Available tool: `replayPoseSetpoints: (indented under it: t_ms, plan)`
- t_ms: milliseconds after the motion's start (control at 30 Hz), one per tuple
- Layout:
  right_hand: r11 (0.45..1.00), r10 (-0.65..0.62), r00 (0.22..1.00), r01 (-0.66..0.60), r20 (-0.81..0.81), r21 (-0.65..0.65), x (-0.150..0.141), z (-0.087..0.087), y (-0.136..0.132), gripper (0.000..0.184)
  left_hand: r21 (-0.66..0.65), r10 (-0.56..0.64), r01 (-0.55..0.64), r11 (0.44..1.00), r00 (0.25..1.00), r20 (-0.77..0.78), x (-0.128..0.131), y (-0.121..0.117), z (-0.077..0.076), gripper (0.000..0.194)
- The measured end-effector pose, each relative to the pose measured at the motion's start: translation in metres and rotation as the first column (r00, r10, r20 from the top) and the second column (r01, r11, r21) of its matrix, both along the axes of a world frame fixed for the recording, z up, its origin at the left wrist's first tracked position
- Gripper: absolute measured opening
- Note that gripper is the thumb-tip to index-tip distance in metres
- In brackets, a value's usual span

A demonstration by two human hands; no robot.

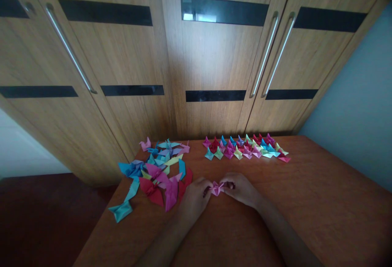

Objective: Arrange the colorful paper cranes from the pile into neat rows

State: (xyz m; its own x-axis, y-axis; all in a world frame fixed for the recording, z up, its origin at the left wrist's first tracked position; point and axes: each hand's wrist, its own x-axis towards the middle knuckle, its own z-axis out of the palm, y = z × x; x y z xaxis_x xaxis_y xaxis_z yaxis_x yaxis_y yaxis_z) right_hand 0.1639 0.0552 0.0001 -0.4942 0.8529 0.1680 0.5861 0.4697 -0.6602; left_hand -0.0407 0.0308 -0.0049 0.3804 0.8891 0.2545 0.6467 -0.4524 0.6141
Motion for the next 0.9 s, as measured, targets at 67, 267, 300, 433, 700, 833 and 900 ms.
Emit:
replayPoseSetpoints:
  t_ms: [67,267,300,433,700,833,900]
  plan:
    - [1.0,0.002,1.0,-0.002,-0.016,-0.003,0.0,0.0,0.0,0.012,-0.004,0.003,-0.003,1.0,1.0,-0.003,0.0,0.0,0.0,0.016]
    - [1.0,0.016,0.998,-0.017,-0.064,-0.021,0.001,-0.001,-0.001,0.013,-0.002,-0.004,0.004,1.0,1.0,0.018,0.001,-0.003,0.006,0.019]
    - [0.999,0.014,0.996,-0.017,-0.084,-0.028,0.001,-0.001,-0.001,0.013,-0.002,-0.005,0.005,1.0,1.0,0.022,0.001,-0.004,0.007,0.019]
    - [0.997,-0.03,0.977,0.015,-0.213,-0.071,0.013,0.003,0.003,0.015,-0.009,0.034,-0.033,0.999,0.998,0.056,0.002,-0.004,0.007,0.02]
    - [0.837,-0.495,0.738,0.547,-0.458,-0.022,0.097,0.014,0.017,0.034,-0.065,0.025,-0.022,0.998,0.999,0.042,0.003,-0.007,0.006,0.026]
    - [0.47,-0.84,0.452,0.883,-0.301,0.013,0.143,0.005,0.02,0.044,-0.057,-0.019,0.018,0.998,1.0,-0.006,0.005,-0.011,0.012,0.024]
    - [0.314,-0.934,0.321,0.947,-0.153,0.073,0.157,-0.002,0.02,0.043,-0.052,-0.024,0.023,0.998,1.0,-0.02,0.006,-0.012,0.012,0.024]
